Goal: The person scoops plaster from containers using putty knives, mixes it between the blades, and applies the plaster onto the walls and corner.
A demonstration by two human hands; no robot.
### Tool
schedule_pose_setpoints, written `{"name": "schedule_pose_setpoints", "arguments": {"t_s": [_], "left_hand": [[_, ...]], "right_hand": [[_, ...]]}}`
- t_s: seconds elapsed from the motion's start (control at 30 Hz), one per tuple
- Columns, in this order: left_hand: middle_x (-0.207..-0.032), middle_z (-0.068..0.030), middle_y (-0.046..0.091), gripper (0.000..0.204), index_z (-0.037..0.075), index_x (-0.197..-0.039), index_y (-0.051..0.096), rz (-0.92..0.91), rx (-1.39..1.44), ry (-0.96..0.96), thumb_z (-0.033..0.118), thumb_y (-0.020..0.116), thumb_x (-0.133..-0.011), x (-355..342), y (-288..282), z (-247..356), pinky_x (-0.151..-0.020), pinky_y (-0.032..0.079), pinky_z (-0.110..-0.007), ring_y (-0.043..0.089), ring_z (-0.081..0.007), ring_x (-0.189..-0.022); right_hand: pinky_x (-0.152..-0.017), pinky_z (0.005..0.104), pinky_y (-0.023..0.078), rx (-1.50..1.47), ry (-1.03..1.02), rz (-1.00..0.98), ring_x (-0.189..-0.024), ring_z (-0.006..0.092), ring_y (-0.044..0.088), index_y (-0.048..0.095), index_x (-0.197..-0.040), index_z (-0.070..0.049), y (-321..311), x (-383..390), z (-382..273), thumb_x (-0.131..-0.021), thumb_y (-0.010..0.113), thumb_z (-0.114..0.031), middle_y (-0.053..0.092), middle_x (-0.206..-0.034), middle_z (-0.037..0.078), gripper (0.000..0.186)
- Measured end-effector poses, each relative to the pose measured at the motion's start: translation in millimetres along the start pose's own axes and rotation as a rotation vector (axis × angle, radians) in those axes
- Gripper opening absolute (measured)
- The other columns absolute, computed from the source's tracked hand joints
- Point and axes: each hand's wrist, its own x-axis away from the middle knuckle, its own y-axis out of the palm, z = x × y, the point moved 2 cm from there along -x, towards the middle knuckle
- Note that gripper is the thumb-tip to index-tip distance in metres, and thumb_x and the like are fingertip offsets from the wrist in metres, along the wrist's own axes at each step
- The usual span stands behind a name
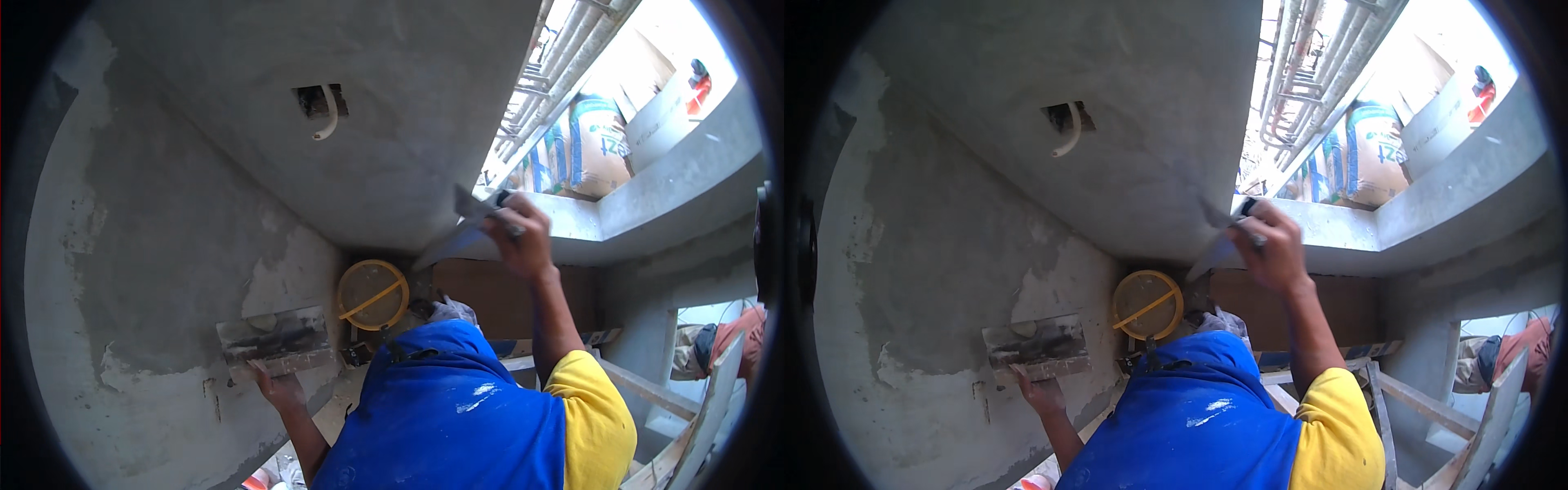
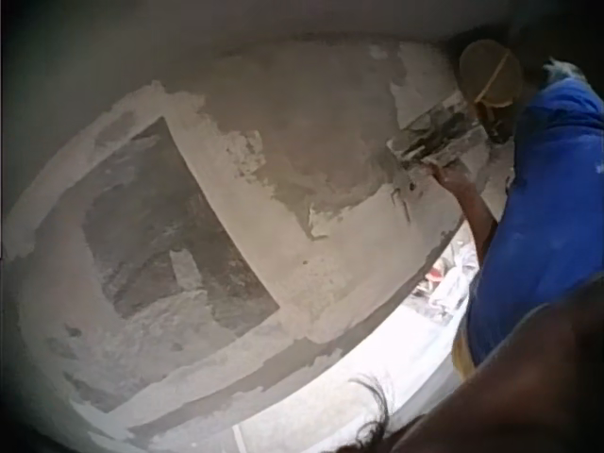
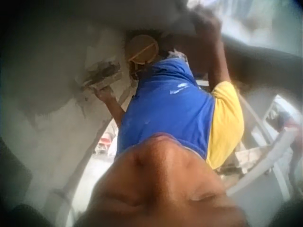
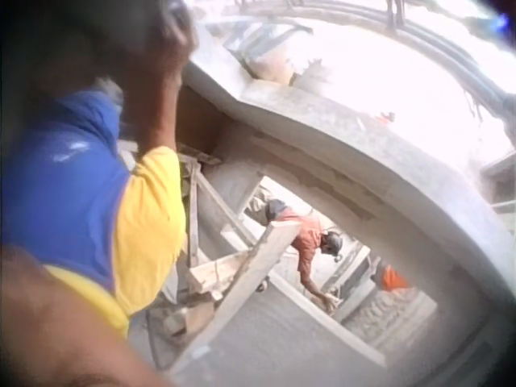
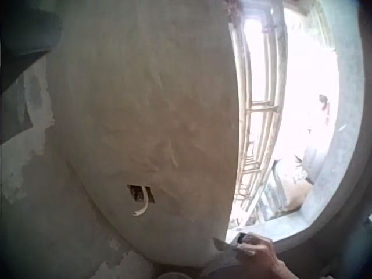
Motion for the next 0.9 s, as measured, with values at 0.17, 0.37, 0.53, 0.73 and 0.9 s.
{"name": "schedule_pose_setpoints", "arguments": {"t_s": [0.17,0.37,0.53,0.73,0.9], "left_hand": [[-0.137,-0.0085,0.042,0.063,0.007,-0.142,0.033,-0.059,-0.014,-0.108,0.041,0.053,-0.093,-11.1,41.1,-7.8,-0.105,0.032,-0.040,0.042,-0.0245,-0.124],[-0.136,-0.0094,0.043,0.062,0.006,-0.140,0.035,-0.063,-0.033,-0.155,0.041,0.053,-0.093,14.0,49.1,-10.3,-0.103,0.034,-0.041,0.043,-0.0256,-0.123],[-0.135,-0.0096,0.044,0.062,0.006,-0.141,0.035,-0.001,-0.013,-0.109,0.037,0.056,-0.092,11.7,11.7,-13.3,-0.102,0.036,-0.042,0.044,-0.0251,-0.122],[-0.134,-0.0078,0.046,0.057,0.009,-0.139,0.039,0.120,-0.072,-0.067,0.038,0.051,-0.091,11.6,-25.5,-6.1,-0.104,0.034,-0.042,0.045,-0.0267,-0.123],[-0.134,-0.0068,0.047,0.054,0.010,-0.138,0.040,0.160,-0.016,-0.045,0.036,0.051,-0.092,19.2,-16.2,-15.3,-0.104,0.034,-0.041,0.045,-0.0256,-0.123]], "right_hand": [[-0.054,0.0347,0.042,0.123,0.036,0.274,-0.059,0.0231,0.054,0.067,-0.077,-0.001,-68.5,-8.4,-14.5,-0.081,0.069,-0.017,0.052,-0.070,0.009,0.017],[-0.056,0.0365,0.042,0.275,0.179,0.315,-0.059,0.0285,0.054,0.065,-0.078,0.001,-89.6,-9.7,32.2,-0.085,0.065,-0.019,0.052,-0.068,0.012,0.021],[-0.072,0.0457,0.048,0.442,0.264,0.359,-0.078,0.0395,0.062,0.067,-0.084,0.001,-53.3,24.6,124.8,-0.085,0.065,-0.030,0.064,-0.086,0.020,0.031],[-0.075,0.0404,0.049,0.474,0.403,0.399,-0.081,0.0359,0.065,0.068,-0.089,0.004,-82.1,13.8,130.9,-0.085,0.066,-0.033,0.067,-0.090,0.024,0.037],[-0.058,0.0302,0.044,0.369,0.576,0.363,-0.061,0.0125,0.055,0.070,-0.091,0.001,-190.1,-39.2,84.8,-0.089,0.065,-0.027,0.067,-0.075,0.008,0.028]]}}
